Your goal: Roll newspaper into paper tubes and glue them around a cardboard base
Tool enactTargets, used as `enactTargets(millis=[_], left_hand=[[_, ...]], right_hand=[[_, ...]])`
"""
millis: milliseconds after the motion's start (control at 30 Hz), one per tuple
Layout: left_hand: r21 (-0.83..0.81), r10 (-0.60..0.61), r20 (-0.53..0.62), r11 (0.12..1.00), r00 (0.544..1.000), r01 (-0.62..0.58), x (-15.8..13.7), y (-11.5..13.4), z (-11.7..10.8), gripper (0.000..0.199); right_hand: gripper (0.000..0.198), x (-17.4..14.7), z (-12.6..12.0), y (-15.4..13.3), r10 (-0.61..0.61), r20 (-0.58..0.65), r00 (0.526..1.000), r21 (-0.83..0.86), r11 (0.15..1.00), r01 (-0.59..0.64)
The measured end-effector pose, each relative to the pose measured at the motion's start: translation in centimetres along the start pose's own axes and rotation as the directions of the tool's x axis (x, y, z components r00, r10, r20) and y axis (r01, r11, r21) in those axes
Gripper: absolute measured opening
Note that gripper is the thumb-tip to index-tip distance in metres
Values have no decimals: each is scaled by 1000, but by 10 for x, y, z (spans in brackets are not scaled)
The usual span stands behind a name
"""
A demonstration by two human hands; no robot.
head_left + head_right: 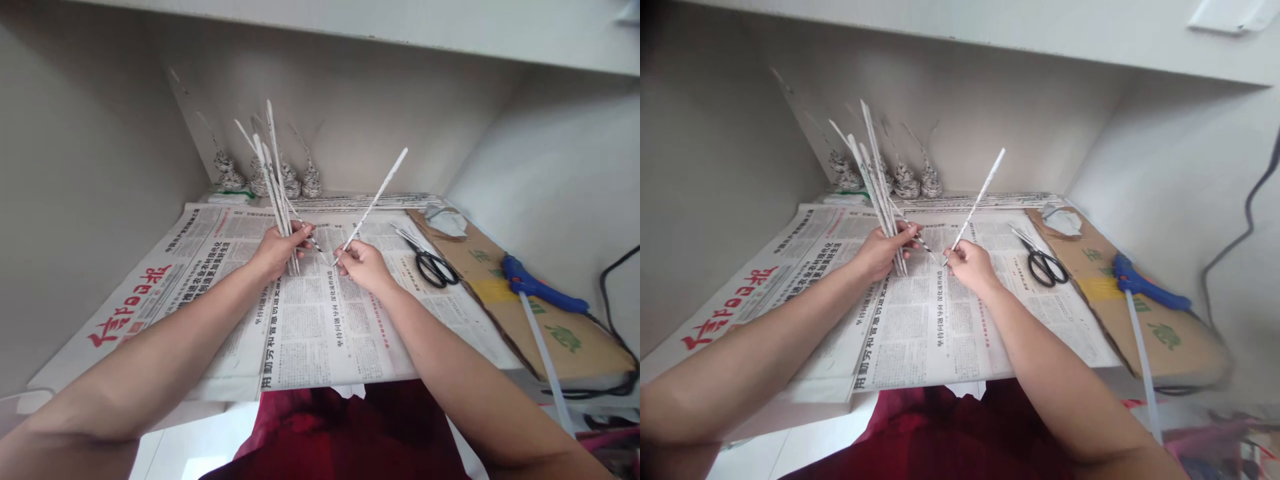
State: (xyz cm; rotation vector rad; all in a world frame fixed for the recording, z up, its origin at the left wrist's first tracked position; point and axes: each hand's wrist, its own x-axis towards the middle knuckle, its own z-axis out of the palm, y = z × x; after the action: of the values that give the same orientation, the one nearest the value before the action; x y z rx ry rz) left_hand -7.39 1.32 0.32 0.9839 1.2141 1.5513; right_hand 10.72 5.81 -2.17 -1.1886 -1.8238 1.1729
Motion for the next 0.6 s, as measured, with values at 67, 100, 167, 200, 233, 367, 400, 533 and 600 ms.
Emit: enactTargets(millis=[67, 100, 167, 200, 233, 367, 400, 533, 600], left_hand=[[35, 21, 43, 999, 999, -23, -1, -1, 1, 30], [51, 33, 58, 998, 998, -36, -1, -2, 1, 30], [80, 63, 86, 994, 994, -70, -4, -1, 3, 29], [92, 78, 105, 992, 991, -87, -5, 0, 4, 28], [107, 88, 128, 989, 988, -102, -8, 2, 6, 28], [173, 85, 192, 978, 978, -119, -18, 9, 12, 28], [185, 85, 196, 975, 977, -122, -20, 11, 13, 24], [191, 103, 167, 972, 981, -135, -21, 12, 14, 19], [153, 110, 122, 980, 986, -129, -18, 11, 12, 20]], right_hand=[[15, 0, 1, 1, -23, 5, 1000, 10, 1000, 23], [15, 1, 2, 2, -48, 5, 999, 11, 999, 48], [17, 0, 2, 2, -127, 6, 992, -21, 992, 127], [18, -2, 2, 2, -178, 9, 984, -58, 982, 178], [20, -4, 2, 0, -233, 18, 972, -110, 966, 233], [25, -16, 5, -13, -400, 106, 910, -315, 855, 412], [25, -18, 6, -17, -422, 136, 896, -343, 829, 442], [27, -8, -8, -27, -434, 297, 851, -415, 744, 524], [29, 12, -36, -25, -405, 256, 877, -513, 712, 479]])
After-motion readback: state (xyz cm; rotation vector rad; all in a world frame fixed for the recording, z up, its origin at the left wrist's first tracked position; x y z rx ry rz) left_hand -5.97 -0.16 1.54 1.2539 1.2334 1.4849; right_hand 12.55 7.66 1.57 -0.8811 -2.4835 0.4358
